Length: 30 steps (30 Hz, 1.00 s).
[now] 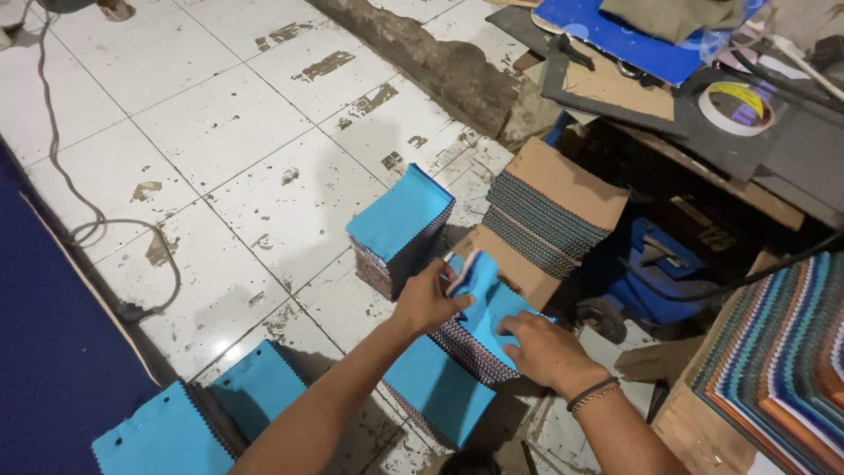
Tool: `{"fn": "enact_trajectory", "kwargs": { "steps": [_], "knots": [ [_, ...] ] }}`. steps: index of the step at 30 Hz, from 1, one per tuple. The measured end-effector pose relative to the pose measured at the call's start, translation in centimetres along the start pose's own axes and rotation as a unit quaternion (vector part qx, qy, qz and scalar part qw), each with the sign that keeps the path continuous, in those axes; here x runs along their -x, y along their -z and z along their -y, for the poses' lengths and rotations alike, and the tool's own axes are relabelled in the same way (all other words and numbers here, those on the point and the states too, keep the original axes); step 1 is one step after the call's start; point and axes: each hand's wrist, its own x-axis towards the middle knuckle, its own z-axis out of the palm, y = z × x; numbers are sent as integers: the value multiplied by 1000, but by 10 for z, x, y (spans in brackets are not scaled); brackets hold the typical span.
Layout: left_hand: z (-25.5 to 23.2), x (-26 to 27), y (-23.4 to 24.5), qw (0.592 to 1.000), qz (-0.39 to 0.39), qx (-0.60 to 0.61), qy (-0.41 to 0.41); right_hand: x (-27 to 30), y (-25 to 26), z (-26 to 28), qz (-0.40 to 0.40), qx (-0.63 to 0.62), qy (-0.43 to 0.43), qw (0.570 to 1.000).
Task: Assembling small notebooks by stacking colored paper with cardboard backings and covers, then binding them with clips or staples.
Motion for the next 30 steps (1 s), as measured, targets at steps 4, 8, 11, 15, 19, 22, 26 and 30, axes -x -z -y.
{"fn": "enact_trajectory", "kwargs": {
  "steps": [4, 8, 11, 15, 19, 22, 26, 30],
  "knots": [
    [-18, 12, -6, 999, -18, 21, 41, -16, -5, -20, -49, 34, -28, 998],
    [-46, 42, -20, 997, -32, 65, -34, 10, 40, -6, -247, 1, -9, 969],
    [-67, 62, -32, 995, -13, 68, -72, 36, 66, -8, -216, 29, 66, 974],
    [-108, 95, -41, 989, 18, 77, -121, 72, 88, -18, -99, 47, 66, 992],
    [-125, 117, -52, 973, -4, 82, -215, 124, 104, -20, -82, 49, 46, 994],
    [-153, 144, -43, 949, -14, 95, -301, 174, 114, -27, -143, 66, 80, 984],
    [-191, 179, -25, 932, 105, 8, -347, 245, 132, -26, -195, 51, 112, 973],
    [-225, 219, -19, 935, 206, -62, -280, 320, 156, -8, -200, -17, 87, 976]
  ]
}}
